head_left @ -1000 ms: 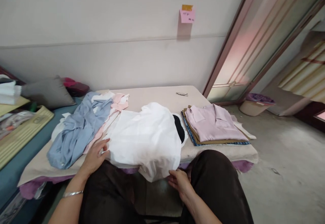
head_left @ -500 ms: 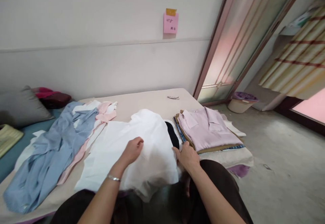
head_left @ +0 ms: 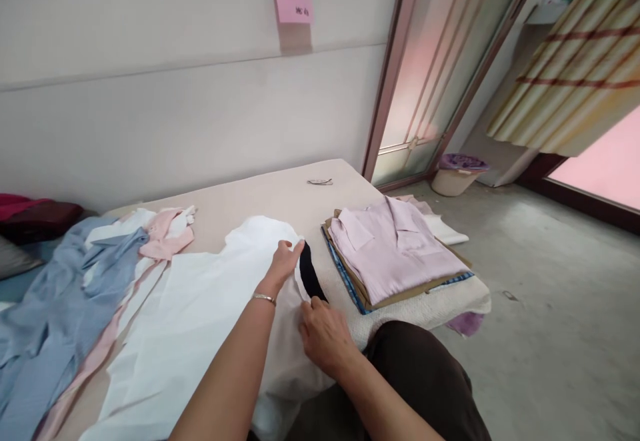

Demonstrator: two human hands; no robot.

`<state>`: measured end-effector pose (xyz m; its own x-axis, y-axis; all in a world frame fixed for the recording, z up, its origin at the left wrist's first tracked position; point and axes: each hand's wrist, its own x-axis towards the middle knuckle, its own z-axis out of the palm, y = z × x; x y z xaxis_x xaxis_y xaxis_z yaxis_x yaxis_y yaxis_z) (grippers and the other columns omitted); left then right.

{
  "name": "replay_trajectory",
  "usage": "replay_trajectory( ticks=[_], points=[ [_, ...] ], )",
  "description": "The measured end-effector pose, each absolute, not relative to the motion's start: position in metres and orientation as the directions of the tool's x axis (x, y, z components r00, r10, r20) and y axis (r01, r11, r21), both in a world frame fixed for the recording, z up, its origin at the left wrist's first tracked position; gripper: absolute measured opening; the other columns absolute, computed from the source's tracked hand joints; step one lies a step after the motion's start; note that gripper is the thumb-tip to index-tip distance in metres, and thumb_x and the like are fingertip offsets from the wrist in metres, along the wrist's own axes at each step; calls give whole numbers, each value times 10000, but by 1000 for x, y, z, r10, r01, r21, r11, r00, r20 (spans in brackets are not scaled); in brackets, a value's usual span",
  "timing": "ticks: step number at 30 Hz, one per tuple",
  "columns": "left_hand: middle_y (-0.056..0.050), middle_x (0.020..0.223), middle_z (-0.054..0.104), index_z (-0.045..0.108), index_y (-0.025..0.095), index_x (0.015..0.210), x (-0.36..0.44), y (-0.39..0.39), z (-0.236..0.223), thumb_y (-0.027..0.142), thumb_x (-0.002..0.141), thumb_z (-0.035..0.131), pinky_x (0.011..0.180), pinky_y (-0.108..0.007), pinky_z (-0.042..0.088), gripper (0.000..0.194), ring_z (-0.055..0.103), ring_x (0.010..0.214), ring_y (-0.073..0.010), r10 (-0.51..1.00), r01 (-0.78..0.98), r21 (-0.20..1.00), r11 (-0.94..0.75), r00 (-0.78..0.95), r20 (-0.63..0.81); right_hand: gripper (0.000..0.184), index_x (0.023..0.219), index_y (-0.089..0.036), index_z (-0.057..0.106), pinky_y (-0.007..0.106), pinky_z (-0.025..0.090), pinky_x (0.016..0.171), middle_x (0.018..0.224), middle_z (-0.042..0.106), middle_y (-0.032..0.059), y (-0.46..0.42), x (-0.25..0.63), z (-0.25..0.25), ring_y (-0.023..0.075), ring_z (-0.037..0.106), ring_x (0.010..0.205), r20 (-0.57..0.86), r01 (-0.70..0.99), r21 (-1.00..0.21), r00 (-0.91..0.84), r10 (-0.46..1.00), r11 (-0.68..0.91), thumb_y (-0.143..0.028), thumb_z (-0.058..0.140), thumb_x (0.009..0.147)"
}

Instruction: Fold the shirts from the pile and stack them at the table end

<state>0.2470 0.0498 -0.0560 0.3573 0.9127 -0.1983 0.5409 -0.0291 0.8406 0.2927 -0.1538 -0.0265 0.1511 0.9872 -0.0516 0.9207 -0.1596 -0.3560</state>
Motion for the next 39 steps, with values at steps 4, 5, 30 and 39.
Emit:
replay_trajectory(
  ticks=[4,5,30,39],
  points=[
    [-133,1056,669,421,151,1352,258,45,-46,249,878,630,895,-361,471,527,659,1003,-257,916,671,708,-219,392,-88,169,1042,-178,618,322,393,719,1010,646,109,-155,298,-23,243,635,895,-78,910,-349,208,975,-222,-187,510,913],
    [-140,1133,648,410,171,1382,255,42,-42,190,864,622,925,-364,464,560,643,1061,-261,900,694,645,-319,435,-23,166,1036,-180,621,317,384,705,1011,654,107,-156,301,-22,237,641,874,-100,912,-347,194,976,-216,-190,522,903],
    [-137,997,706,650,201,1002,-120,-85,3,189,933,407,876,-416,456,253,652,995,-286,954,963,-91,-255,236,-185,395,925,-193,712,393,511,831,1032,766,112,-239,223,-126,348,675,1037,-500,-105,-850,469,728,-516,-382,765,583],
    [-151,1206,638,606,190,1164,-113,-65,4,297,862,594,1002,-415,420,320,590,1165,-292,936,954,48,-297,300,-185,421,945,-167,720,421,531,838,1045,762,115,-253,213,-142,341,678,1039,-619,-331,-785,365,696,-524,-434,725,620]
  ],
)
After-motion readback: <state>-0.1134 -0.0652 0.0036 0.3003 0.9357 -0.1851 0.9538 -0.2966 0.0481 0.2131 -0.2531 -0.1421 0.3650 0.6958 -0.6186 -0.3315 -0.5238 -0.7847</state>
